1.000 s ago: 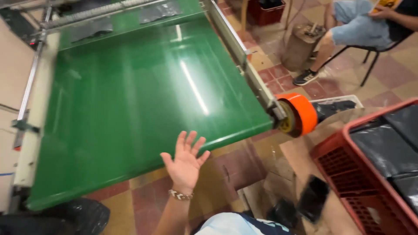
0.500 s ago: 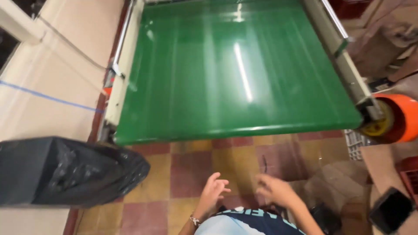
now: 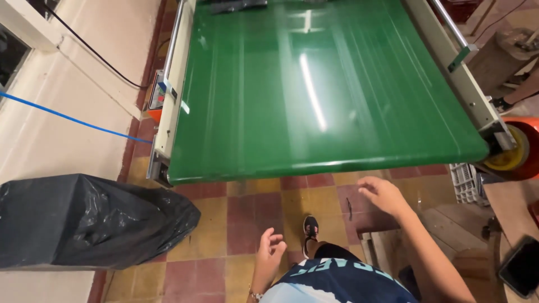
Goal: Folding plastic bags coming off a conveyor belt and placing them into a storage crate.
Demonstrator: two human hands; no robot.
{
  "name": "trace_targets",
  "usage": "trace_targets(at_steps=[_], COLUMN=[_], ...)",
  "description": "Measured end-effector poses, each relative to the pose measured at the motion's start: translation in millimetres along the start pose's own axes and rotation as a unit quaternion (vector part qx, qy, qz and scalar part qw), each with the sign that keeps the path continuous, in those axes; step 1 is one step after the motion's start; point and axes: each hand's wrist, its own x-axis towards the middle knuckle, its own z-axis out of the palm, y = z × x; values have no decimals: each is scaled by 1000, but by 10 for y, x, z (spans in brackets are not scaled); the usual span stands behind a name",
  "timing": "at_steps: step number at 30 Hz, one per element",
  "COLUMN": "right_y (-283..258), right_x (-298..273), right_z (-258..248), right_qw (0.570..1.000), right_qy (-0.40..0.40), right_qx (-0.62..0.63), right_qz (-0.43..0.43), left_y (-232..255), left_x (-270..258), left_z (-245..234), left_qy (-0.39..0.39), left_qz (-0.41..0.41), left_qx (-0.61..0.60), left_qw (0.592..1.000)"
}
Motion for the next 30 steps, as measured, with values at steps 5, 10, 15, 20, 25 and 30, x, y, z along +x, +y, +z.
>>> trace_targets(at_steps=[5,10,15,20,25,30], right_y=[105,398,940,1422,1733,1848], right_x=[471,881,1316,1599,1882,1892], right_z=[-175,-434,-811,-1072,-1209,-1058], right_qw=[996,986,970,946,933,909], right_qy=[93,161,243,313,337,356], right_qx=[1,14,-20,-51,-68,-134], right_qz=[7,32,18,72,103,171], left_y=[-108,333,941,1655,1888,1869], left_x=[323,669,1242,1605,2006,2230], left_z=[-14,234,846,1638,2267,2567], left_qy=[-91,-128,-152,-190,-133,-100], left_qz=[36,97,174,346,502,535], left_qx=[131,182,282,451,517,569], left_qw=[986,970,931,801,681,617])
